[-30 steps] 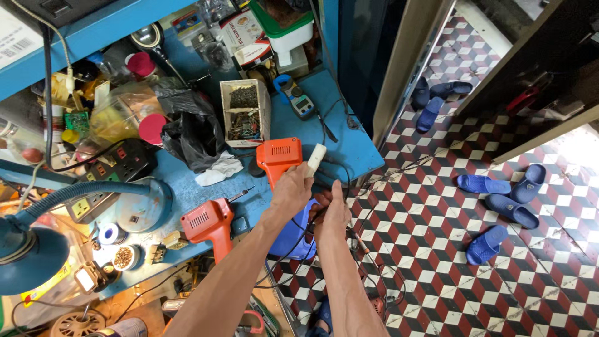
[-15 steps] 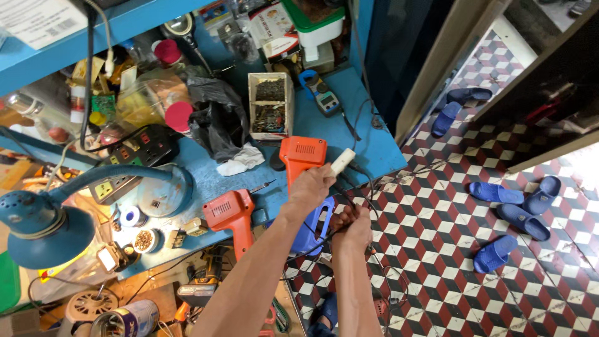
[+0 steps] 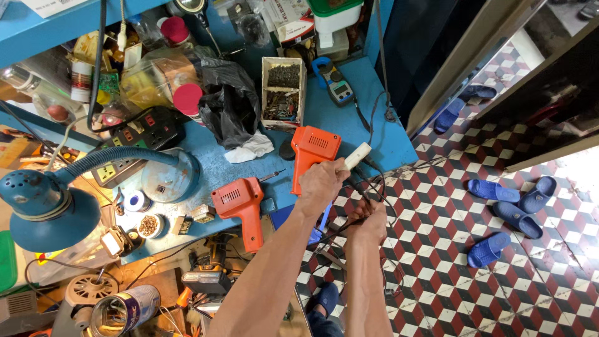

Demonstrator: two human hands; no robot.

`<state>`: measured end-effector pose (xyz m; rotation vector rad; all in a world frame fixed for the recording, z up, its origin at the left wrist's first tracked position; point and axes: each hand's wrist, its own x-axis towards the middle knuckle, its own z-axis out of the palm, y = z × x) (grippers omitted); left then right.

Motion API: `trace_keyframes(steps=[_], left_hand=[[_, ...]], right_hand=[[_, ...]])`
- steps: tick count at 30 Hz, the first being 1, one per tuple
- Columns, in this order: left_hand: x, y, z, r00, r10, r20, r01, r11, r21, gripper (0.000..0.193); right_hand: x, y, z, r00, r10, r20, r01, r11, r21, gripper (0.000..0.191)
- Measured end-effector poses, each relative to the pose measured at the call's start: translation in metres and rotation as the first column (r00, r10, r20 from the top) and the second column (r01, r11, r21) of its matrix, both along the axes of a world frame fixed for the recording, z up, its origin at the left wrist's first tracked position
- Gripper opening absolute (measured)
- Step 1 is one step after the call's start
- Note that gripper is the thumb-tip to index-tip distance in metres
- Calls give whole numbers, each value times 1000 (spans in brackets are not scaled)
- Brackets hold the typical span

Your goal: The person disassembles a handheld electric appliance, removes the motor housing, and uses a multimeter to test electrical continuity on the motor shaft and internal components. They repeatedly rotate the shaft and probe different points while holding the device.

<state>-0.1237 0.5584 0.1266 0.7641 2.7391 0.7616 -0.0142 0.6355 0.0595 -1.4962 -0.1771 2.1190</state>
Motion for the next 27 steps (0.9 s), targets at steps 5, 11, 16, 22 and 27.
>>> trace_keyframes(steps=[5,11,16,22,27], left_hand=[[0,2,4,998,46,33,-46,999,-1,19],[0,0,2,978,137,154,-153,983,96,38],[-2,-3,6,964,139,228,-156,986,56,39],[0,-4,11,969,103,222,-122,990,71,39],[-4,-5,11,951,100,292,-116,992,39,45]], right_hand=[[-3,4,17,1000,-18,24,16,997,72,15],[5,-11,30,985,-115,127,75,956,284,15],[19,0,-32,984,-137,111,108,966,235,16],[120,10,-83,981,68,182,-61,997,-44,27],[131,-11,-17,873,242,423,-378,885,274,29]])
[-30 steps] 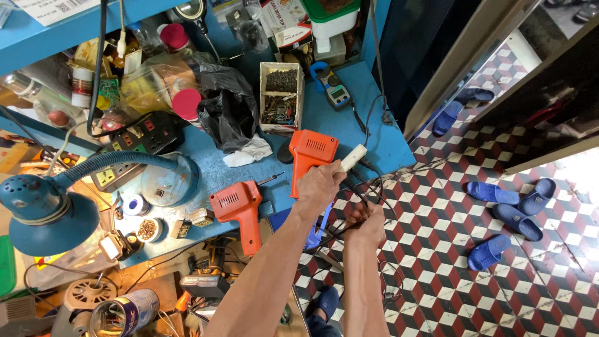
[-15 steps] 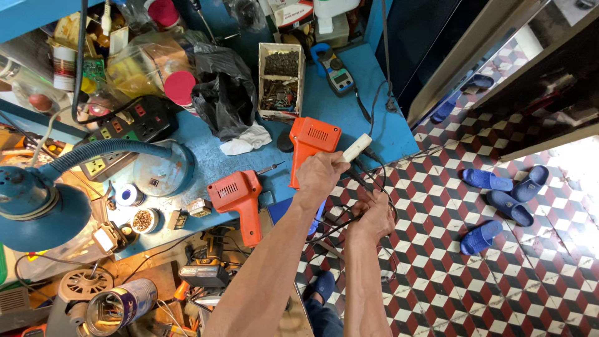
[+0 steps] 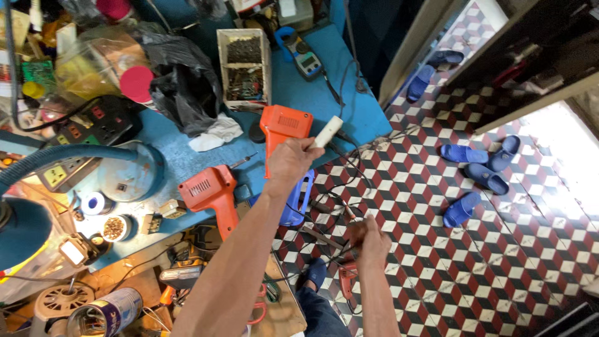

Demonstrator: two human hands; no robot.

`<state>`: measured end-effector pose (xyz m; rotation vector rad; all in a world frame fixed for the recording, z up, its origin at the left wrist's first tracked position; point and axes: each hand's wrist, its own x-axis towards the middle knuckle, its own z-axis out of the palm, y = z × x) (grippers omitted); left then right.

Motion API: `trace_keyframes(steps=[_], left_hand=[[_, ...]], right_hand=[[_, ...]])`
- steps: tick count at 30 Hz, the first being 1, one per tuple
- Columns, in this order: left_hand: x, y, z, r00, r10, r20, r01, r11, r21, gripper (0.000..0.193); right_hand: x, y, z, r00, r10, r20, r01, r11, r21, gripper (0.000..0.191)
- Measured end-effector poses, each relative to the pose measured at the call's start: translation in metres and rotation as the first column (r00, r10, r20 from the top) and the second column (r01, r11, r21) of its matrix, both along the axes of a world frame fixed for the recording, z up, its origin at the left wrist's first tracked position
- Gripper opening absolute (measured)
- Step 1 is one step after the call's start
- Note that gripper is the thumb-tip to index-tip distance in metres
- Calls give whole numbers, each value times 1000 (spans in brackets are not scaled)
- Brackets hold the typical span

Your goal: The person disassembles a handheld electric appliance, removes the motor housing, and uses a multimeter to test electrical continuity on the motor shaft and internal components. They repeatedly rotate the shaft and probe different points while holding the device.

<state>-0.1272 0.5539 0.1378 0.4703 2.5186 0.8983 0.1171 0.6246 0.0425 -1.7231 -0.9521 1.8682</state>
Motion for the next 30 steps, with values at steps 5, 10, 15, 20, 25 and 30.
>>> trace_keyframes(steps=[5,10,15,20,25,30], left_hand=[[3,-1,2,994,-27,-109,26,1000,-8,44],[4,0,2,988,-30,-151,30,1000,-4,44],[4,3,-2,989,-29,-146,28,1000,-11,43],[5,5,-1,987,-12,-162,11,1000,-11,42],[2,3,1,994,-24,-108,25,1000,6,41],[-1,2,-1,994,-35,-106,35,999,-3,41]], right_hand=[[-56,7,62,970,207,126,-241,770,591,26],[-108,37,53,763,348,545,-627,194,755,28],[-105,51,52,622,411,667,-769,161,618,25],[-100,56,75,585,527,616,-809,333,484,26],[-95,74,86,590,651,478,-800,390,457,25],[-68,90,95,571,767,292,-817,568,105,23]])
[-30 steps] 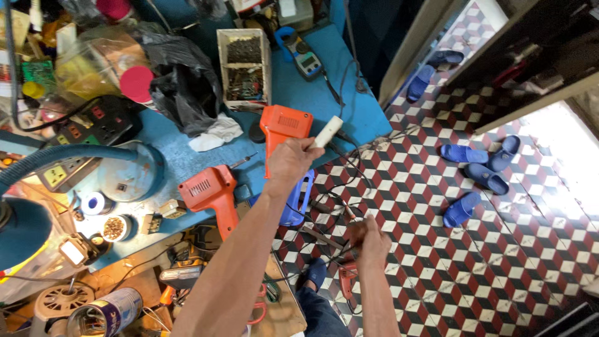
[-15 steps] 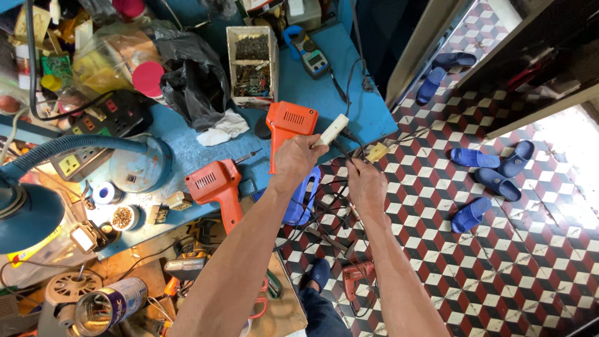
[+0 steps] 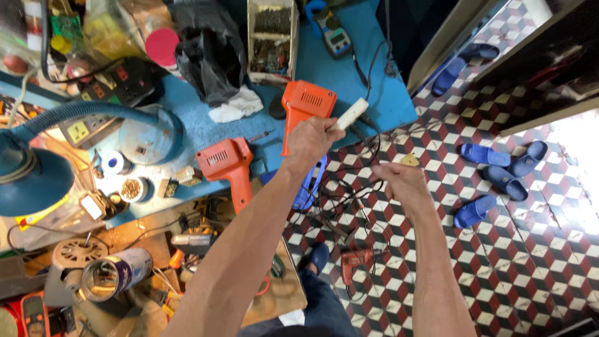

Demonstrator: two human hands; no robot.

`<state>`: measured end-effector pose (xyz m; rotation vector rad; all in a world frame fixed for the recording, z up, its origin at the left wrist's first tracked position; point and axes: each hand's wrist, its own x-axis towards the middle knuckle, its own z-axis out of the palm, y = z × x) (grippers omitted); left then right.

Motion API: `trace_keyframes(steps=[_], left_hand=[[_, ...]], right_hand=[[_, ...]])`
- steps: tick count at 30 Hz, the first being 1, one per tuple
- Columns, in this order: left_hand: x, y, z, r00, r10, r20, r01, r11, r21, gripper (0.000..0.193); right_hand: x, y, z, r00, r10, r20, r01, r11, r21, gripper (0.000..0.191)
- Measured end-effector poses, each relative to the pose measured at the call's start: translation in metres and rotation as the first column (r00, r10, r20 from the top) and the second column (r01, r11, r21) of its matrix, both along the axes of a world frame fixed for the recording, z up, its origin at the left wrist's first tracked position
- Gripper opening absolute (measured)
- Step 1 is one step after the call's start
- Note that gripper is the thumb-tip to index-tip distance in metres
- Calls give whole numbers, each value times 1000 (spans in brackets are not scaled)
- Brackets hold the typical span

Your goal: The person disassembles a handheld electric appliance, removes the motor housing, and uses a multimeter to test electrical continuity on the motor shaft and internal components. They repeatedly rotate the shaft and probe different points while holding the device.

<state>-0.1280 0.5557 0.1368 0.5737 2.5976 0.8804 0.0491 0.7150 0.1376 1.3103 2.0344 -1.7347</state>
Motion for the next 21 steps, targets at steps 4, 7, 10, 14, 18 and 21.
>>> trace_keyframes(steps=[4,7,10,14,18,21], left_hand=[[0,-2,-6,999,-20,-41,20,1000,8,43],[-1,1,-9,1000,-10,-19,10,1000,-16,43],[0,1,-8,998,-13,-55,11,999,-33,41],[3,1,-3,999,-30,-44,29,999,-17,42],[1,3,-1,1000,-12,-20,10,998,-62,42],[0,1,-4,999,-25,-26,23,999,-44,42]], right_hand=[[12,-10,2,987,2,-163,7,998,54,20],[20,-13,3,983,75,-169,-38,977,212,20],[40,-9,0,989,127,-81,-92,935,342,20],[93,-4,-14,998,50,35,-59,939,338,21],[125,-16,-29,953,75,292,-256,717,649,29],[126,-34,-17,999,12,-47,22,745,666,48]])
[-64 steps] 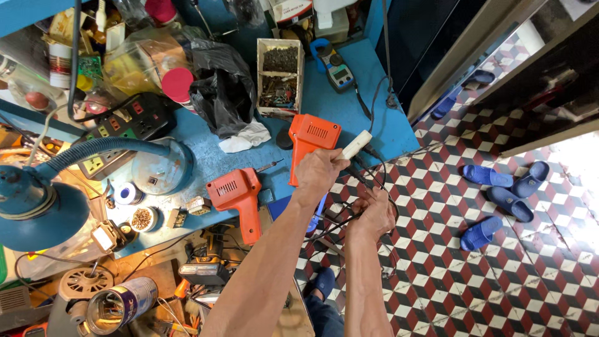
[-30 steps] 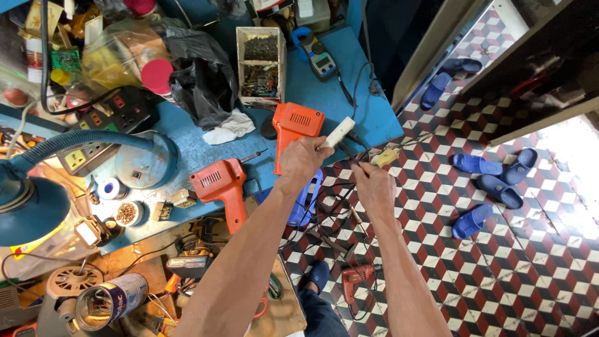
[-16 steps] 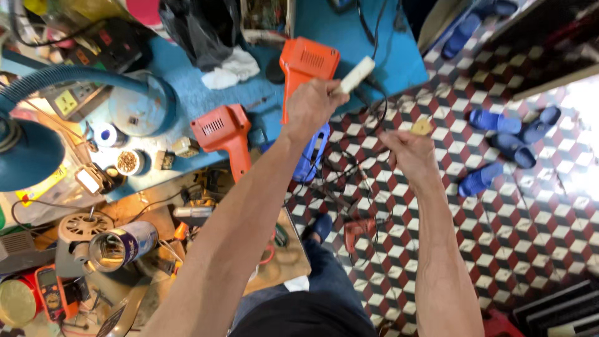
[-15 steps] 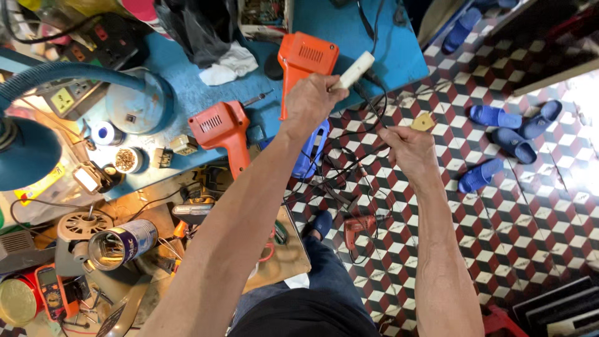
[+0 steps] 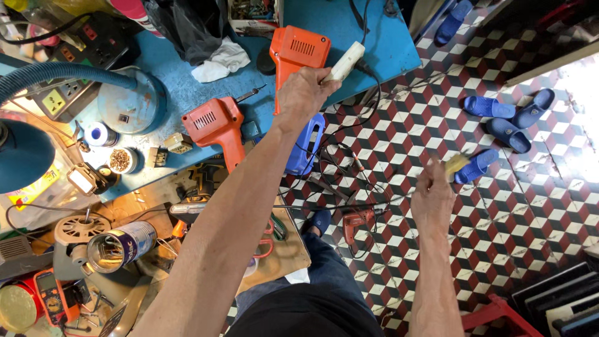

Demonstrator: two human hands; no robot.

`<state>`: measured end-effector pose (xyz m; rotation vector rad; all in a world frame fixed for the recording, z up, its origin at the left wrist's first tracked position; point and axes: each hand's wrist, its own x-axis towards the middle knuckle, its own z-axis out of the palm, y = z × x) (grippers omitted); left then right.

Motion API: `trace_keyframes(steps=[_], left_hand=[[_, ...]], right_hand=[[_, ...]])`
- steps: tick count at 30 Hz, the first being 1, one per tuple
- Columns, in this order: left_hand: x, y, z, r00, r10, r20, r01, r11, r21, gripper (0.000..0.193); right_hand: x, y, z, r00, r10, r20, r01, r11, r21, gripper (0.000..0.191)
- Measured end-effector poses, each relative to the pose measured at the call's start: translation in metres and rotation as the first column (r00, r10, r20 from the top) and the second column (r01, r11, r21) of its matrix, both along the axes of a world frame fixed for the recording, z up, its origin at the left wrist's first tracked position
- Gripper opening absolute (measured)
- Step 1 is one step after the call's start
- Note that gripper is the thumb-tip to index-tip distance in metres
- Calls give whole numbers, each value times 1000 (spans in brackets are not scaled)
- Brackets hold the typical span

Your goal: The person disassembles a handheld electric appliance, removes the motor housing, and uses a multimeter to test electrical continuity on the motor shaft and internal components. They repeatedly rotate the shaft and probe different points while holding the device.

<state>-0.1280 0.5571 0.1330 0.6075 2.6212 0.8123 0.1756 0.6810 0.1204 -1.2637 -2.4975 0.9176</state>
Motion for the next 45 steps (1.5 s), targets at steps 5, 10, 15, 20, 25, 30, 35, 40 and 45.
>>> trace_keyframes(steps=[5,10,15,20,25,30,35,40,45], left_hand=[[-2,-4,0,998,-54,-34,57,993,100,39],[-4,-3,-2,999,-43,-10,44,993,109,39],[-4,-12,-25,979,-165,-120,187,959,212,41],[-6,-20,-39,959,-245,-142,276,924,265,49],[2,-19,-33,970,-201,-135,227,950,213,53],[4,-21,-24,963,-216,-162,249,941,227,55],[5,-23,-26,968,-211,-136,242,928,285,53],[3,-25,-30,967,-218,-131,248,918,308,52],[3,-25,-32,968,-207,-144,244,910,335,52]], right_hand=[[-43,-28,62,978,-44,-203,-35,929,-369,83],[-99,-41,91,987,162,5,-152,937,-315,76],[-119,-36,70,939,198,-283,-272,929,-253,76],[-139,-19,45,812,-178,-557,-364,591,-720,57],[-156,-17,24,922,-234,-308,-42,732,-680,38],[-165,-12,6,940,87,-329,-240,855,-460,31],[-173,-6,1,963,204,-176,-261,870,-419,36],[-175,-6,8,927,305,-218,-354,905,-238,33],[-174,-4,7,863,382,-330,-423,904,-62,32]])
